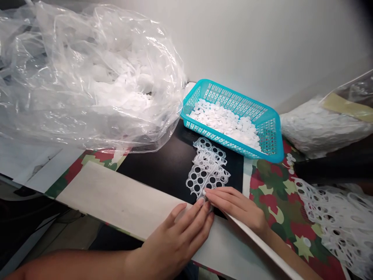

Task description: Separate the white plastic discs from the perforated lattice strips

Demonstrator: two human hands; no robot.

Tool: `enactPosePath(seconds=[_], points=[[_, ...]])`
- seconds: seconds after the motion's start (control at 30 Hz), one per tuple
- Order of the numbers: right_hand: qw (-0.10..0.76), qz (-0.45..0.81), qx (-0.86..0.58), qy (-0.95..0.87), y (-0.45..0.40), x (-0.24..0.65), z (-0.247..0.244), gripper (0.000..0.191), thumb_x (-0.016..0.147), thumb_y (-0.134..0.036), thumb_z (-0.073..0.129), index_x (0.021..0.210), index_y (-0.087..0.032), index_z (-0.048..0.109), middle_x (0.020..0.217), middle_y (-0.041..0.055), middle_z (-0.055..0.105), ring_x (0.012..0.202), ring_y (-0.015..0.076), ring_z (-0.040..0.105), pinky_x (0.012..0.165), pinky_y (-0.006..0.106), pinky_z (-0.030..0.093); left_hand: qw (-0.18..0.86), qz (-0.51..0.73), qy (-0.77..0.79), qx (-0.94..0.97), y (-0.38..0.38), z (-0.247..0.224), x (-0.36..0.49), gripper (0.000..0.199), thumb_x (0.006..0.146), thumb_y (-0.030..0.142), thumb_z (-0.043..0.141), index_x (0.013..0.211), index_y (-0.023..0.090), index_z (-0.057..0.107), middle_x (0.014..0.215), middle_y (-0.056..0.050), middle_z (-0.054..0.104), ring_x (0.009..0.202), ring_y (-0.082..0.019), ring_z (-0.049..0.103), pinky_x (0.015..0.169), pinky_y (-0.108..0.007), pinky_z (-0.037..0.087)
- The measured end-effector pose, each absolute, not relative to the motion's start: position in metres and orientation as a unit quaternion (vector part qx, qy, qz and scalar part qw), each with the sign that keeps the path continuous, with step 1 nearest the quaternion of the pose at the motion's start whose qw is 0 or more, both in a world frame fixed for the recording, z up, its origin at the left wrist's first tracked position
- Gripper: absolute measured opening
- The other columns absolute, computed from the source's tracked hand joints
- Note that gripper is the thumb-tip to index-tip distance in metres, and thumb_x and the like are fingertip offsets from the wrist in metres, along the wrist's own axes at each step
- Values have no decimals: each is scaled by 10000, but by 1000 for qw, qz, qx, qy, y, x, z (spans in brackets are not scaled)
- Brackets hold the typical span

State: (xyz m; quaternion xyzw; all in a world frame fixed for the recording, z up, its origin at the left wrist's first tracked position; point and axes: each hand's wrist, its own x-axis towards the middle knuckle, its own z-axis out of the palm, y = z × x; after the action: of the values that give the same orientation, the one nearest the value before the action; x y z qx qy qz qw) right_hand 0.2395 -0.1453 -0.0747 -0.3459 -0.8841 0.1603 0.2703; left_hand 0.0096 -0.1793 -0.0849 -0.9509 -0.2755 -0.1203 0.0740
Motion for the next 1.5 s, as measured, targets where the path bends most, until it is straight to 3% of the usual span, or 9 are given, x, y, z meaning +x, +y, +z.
enactPosePath(seconds=[0.1,0.23,0.57,0.9,1.1,1.5], points=[[302,206,-359,-859,-142,235,-69,311,916,-101,485,1195,-167,606,1089,84,699,996,171,642,864,319,561,68,-113,-273,-953,-179,-84,9,452,964,277,361,1390,137,417,1483,-106,352,1381,-264,253,1024,-398,254],[298,286,-370,-832,-138,236,-58,240,901,-114,518,1084,-184,656,1053,76,714,1009,186,653,886,336,548,54,-102,-269,-956,-177,-80,9,464,968,290,344,1400,130,396,1480,-115,352,1374,-265,259,1017,-413,254],[305,281,-342,-844,-134,237,-61,259,898,-97,529,1107,-180,657,1050,88,711,1006,182,644,850,332,562,32,-92,-271,-958,-176,-76,9,490,955,316,370,1406,127,380,1486,-125,331,1370,-277,252,1038,-441,227],[239,247,-332,-878,-138,247,-67,261,937,-164,495,1156,-170,636,1193,104,647,1125,179,579,905,311,550,34,-97,-266,-958,-177,-77,8,465,965,307,349,1390,128,406,1458,-117,379,1354,-278,273,1019,-447,230],[195,118,-301,-926,-145,241,-62,364,942,-102,454,1295,-128,538,1258,123,618,1181,208,559,987,358,525,29,-96,-263,-960,-177,-81,9,453,971,306,336,1375,125,428,1428,-106,423,1355,-274,272,1014,-442,244],[263,134,-368,-882,-152,235,-66,407,969,-156,385,1366,-173,476,1191,111,654,1127,218,595,932,366,551,42,-102,-264,-958,-176,-79,9,499,961,338,332,1403,114,393,1486,-120,339,1368,-278,243,987,-399,249]])
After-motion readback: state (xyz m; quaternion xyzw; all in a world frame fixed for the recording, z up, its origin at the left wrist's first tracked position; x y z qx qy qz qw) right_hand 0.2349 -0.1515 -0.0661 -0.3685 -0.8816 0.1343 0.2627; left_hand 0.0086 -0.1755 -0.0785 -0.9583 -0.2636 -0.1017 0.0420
